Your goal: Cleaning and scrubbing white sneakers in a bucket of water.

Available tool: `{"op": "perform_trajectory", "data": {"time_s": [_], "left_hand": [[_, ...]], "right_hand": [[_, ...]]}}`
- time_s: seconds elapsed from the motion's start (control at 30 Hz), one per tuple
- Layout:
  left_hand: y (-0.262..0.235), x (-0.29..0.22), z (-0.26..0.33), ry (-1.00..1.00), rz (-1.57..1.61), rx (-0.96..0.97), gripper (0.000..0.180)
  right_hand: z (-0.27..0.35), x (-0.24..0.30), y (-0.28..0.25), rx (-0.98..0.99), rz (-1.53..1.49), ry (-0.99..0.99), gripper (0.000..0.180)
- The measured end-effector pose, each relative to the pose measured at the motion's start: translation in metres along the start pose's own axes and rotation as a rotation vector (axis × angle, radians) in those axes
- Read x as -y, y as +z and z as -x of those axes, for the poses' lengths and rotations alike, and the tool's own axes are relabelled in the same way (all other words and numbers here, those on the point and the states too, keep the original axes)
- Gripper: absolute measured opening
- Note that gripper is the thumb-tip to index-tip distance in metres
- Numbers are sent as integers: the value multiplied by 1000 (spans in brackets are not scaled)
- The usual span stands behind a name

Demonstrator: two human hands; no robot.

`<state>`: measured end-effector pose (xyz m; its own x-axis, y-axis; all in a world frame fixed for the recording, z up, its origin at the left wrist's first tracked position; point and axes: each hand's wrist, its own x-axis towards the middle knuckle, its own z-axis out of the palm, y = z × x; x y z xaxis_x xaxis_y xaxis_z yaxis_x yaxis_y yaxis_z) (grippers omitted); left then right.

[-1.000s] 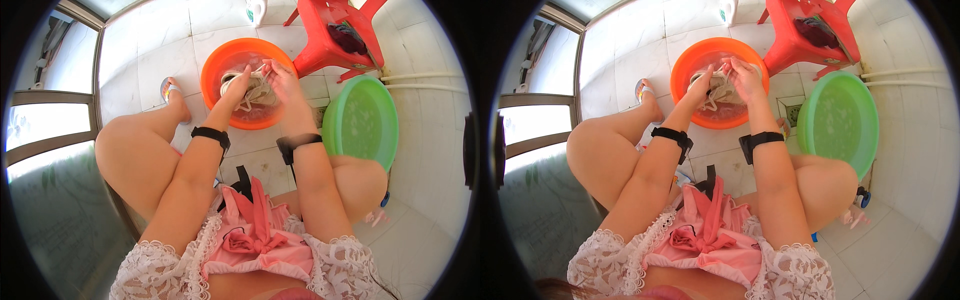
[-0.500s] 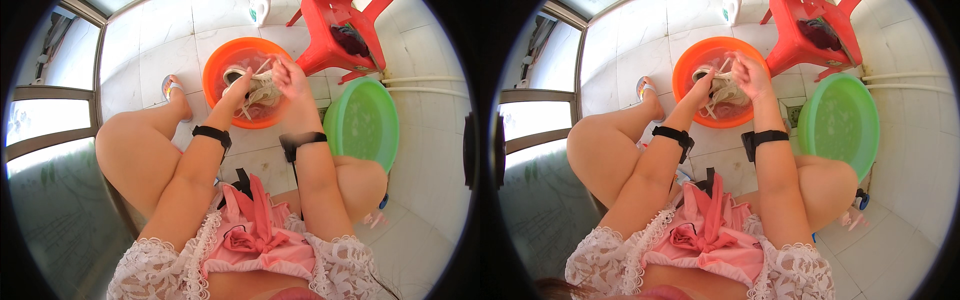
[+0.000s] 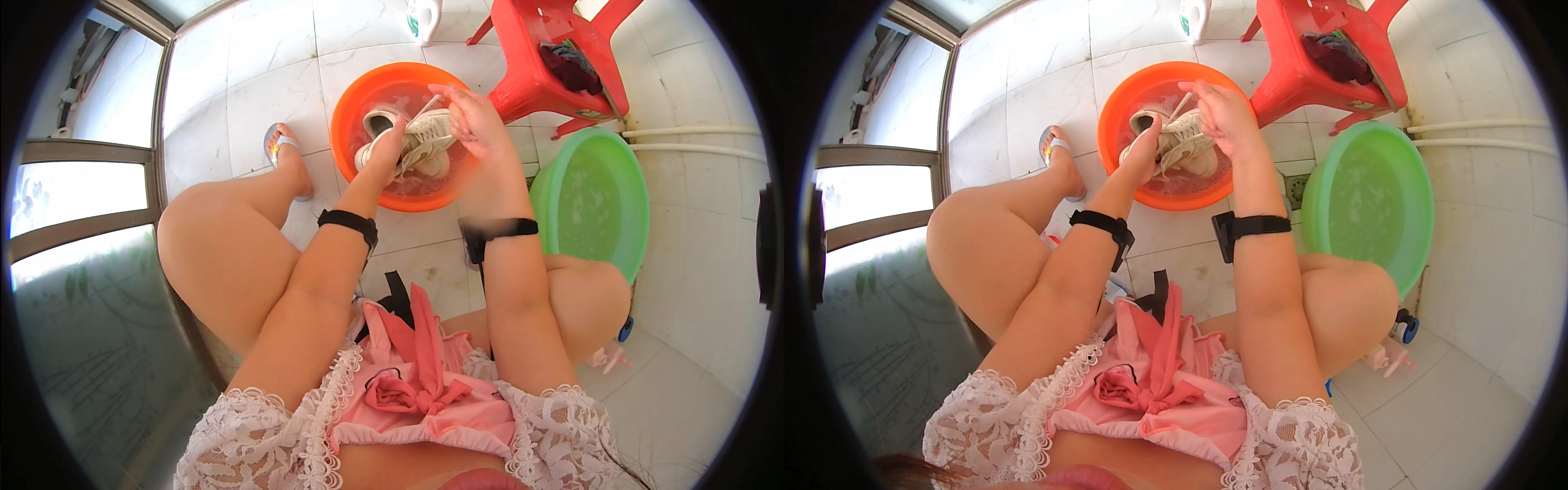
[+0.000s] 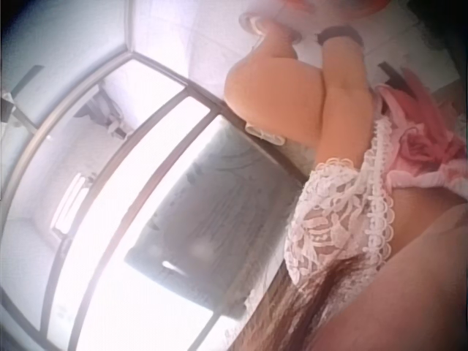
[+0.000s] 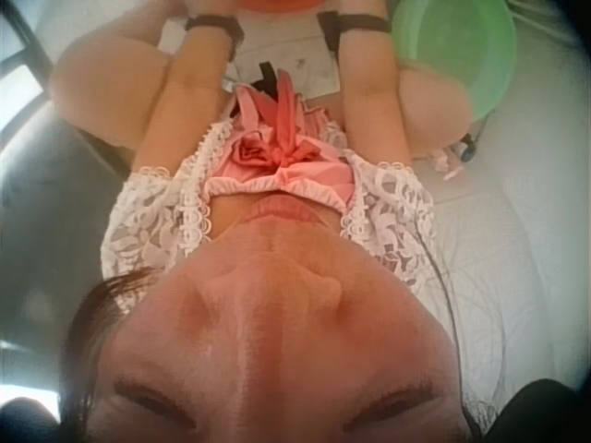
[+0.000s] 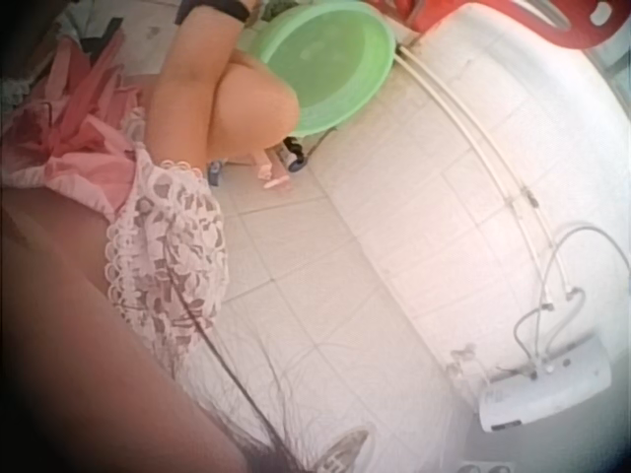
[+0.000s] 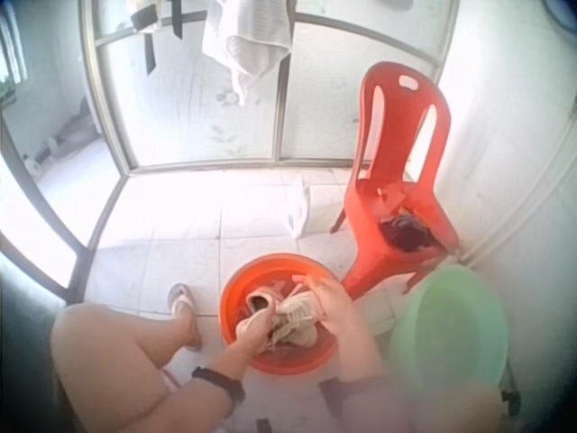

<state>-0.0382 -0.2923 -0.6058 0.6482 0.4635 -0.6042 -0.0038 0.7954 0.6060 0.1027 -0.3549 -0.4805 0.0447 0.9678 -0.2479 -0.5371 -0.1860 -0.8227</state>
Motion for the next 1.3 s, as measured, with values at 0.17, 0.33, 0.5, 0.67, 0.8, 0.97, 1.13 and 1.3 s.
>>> {"op": "perform_trajectory", "data": {"time_s": [0.17,0.33,0.5,0.67,0.8,0.97,1.13,1.3], "left_hand": [[-4,-3,-7,15,61,-57,55],[5,-8,5,-2,316,4,49],[-1,-8,9,70,310,-10,54],[0,-8,5,8,392,-76,56],[3,-13,11,-27,291,-32,62],[3,-4,13,-17,355,29,62],[-10,3,6,-46,370,90,53],[-7,3,2,-41,496,30,40]], "right_hand": [[-3,8,54,-391,72,-399,36],[10,14,33,-14,78,-149,34],[7,14,51,-112,285,-26,31],[-5,14,48,-246,150,-218,28],[9,21,51,-147,214,-73,30],[13,26,69,-105,443,-11,31],[9,42,62,-121,353,-243,25],[-13,-7,14,-404,767,-149,25]]}}
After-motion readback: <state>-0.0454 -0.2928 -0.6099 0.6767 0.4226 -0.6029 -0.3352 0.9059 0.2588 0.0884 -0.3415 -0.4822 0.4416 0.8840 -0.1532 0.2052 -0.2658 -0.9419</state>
